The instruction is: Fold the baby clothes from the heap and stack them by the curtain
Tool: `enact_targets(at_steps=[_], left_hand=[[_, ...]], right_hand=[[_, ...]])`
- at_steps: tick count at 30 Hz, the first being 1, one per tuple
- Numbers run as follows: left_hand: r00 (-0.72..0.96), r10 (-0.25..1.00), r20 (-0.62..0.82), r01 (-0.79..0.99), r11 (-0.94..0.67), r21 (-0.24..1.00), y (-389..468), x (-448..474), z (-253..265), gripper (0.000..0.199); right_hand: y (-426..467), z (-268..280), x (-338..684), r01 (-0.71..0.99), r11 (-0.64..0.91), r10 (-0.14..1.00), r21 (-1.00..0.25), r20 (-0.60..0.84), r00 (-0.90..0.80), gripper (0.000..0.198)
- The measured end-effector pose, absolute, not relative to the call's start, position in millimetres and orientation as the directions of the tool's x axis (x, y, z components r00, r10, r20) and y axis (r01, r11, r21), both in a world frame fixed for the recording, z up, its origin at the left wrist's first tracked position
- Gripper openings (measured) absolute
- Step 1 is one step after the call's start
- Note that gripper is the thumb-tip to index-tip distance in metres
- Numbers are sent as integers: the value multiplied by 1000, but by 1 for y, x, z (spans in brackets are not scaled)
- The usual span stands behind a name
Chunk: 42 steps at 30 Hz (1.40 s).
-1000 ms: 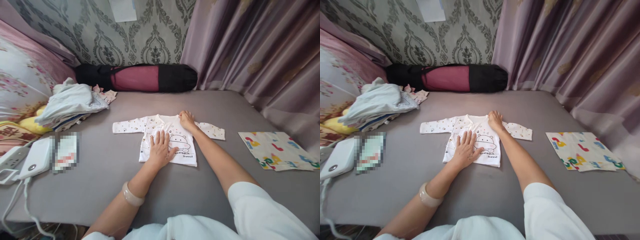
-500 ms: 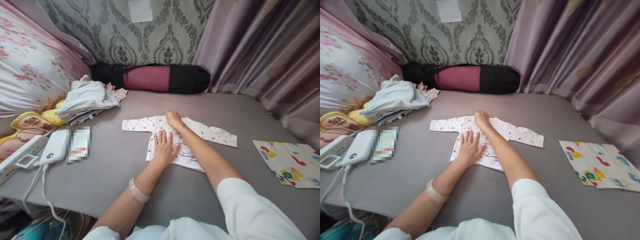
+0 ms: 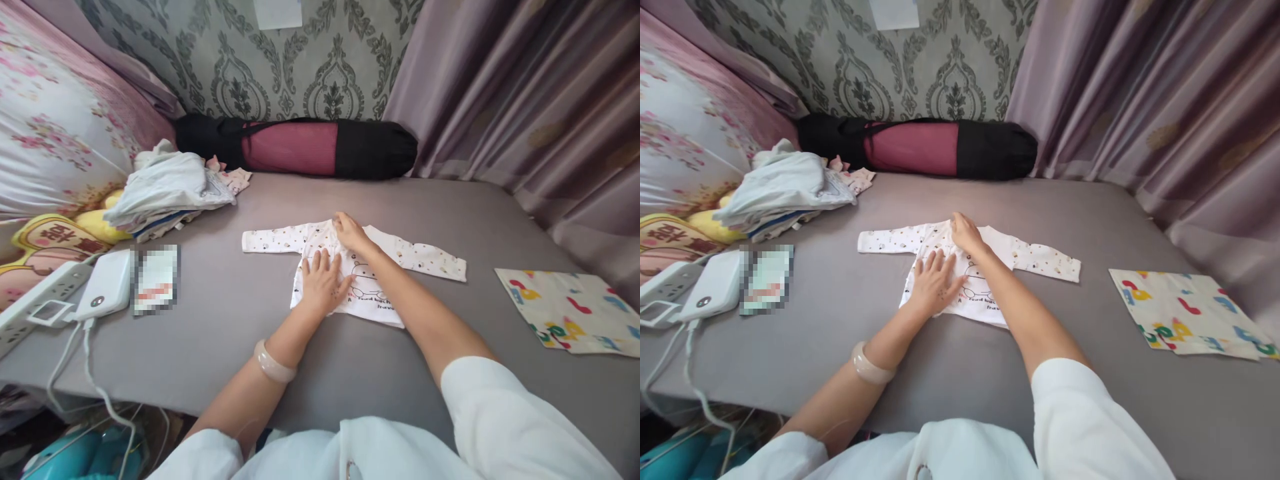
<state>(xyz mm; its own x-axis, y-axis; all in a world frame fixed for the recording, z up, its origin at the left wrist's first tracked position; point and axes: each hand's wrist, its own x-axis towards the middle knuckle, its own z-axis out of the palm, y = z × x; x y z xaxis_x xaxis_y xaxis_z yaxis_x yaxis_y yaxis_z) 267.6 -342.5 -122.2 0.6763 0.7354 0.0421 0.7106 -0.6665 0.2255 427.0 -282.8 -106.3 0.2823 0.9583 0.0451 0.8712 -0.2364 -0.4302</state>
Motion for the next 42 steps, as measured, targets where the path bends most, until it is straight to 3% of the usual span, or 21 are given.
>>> enact_targets(at_steps=[3, 8, 13, 17, 24, 30, 36, 42], left_hand=[[671, 741, 21, 717, -655, 237, -338, 261, -112, 64], [696, 718, 11, 701, -682, 209, -339, 245, -98, 54], [816, 577, -40, 574, -799, 178, -352, 232, -108, 63], [828, 557, -63, 558, -810, 181, -354, 228, -120, 66], [821, 552, -144, 570, -807, 158, -350, 229, -113, 69], [849, 528, 6, 523, -843, 128, -348, 239, -95, 51], [887, 444, 126, 428, -894, 134, -336, 275, -95, 34], [942, 308, 132, 281, -941, 189, -324, 319, -106, 32]], right_hand=[[-326, -102, 430, 869, -191, 969, -456, 51, 240, 50], [-411, -107, 415, 899, -250, 967, -358, -40, 253, 56], [-452, -112, 393, 937, -223, 974, -267, -90, 206, 61], [-455, -115, 388, 950, -219, 976, -224, -72, 208, 61], [-455, -115, 390, 934, -222, 975, -281, -90, 205, 63], [-462, -109, 408, 899, -295, 952, -325, -24, 304, 64], [-472, -108, 479, 829, -448, 805, -334, 251, 537, 44], [-490, -108, 550, 667, -671, 618, -324, 251, 745, 34]])
